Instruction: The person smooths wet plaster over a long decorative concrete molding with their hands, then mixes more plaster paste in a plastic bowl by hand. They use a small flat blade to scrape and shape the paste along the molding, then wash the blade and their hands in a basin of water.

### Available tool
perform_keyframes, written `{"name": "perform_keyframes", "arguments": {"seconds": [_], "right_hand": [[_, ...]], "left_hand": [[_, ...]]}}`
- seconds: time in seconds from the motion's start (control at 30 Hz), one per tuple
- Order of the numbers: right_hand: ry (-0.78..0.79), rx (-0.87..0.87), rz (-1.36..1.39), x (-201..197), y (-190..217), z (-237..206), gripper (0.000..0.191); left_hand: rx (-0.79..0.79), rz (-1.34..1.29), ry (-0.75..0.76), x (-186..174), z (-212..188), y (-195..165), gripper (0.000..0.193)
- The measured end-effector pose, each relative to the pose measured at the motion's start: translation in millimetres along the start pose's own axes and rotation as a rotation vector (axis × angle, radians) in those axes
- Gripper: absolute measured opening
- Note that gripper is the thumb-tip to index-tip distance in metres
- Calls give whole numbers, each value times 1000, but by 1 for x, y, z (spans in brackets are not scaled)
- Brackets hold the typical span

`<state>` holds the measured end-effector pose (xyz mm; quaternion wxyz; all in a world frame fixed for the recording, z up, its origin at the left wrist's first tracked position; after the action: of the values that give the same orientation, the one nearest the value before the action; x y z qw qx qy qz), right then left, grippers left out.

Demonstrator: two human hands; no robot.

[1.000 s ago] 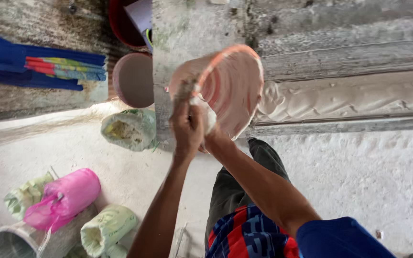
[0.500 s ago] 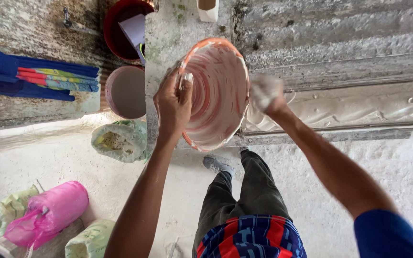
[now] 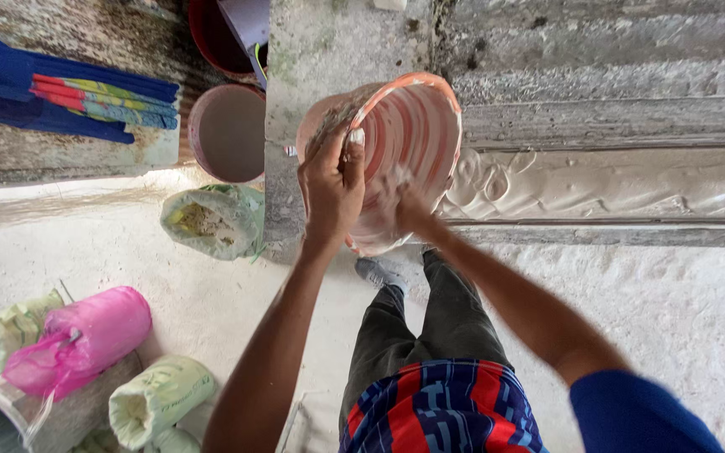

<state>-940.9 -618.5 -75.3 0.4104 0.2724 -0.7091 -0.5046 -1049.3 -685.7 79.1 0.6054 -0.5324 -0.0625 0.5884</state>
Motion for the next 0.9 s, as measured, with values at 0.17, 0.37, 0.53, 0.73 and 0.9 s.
{"name": "perform_keyframes", "arguments": {"seconds": [0.17, 0.37, 0.53, 0.73, 0.9], "right_hand": [[-119, 471, 1158, 92, -3, -28, 21], [-158, 305, 597, -42, 31, -75, 16], [-1141, 449, 115, -181, 4, -41, 42], [-513, -211, -474, -147, 30, 11, 7], [-729, 122, -614, -107, 40, -5, 30]], "left_hand": [[-125, -20, -74, 8, -5, 3, 34], [-340, -73, -158, 1, 16, 27, 34], [-319, -32, -204, 4, 13, 32, 34], [-400, -106, -214, 11, 10, 34, 34], [-350, 1, -345, 20, -2, 27, 35]]}}
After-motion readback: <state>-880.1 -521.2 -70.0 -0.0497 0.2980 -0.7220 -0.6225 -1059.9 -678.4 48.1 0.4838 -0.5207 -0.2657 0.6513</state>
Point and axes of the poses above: each hand's wrist, its own z-axis towards the middle knuckle, its own x-axis out of the palm, y = z × x, the point moved 4 cm from there along z, towards the middle knuckle, and after that the axes turned 6 degrees about -y, right-handed, at the moved point
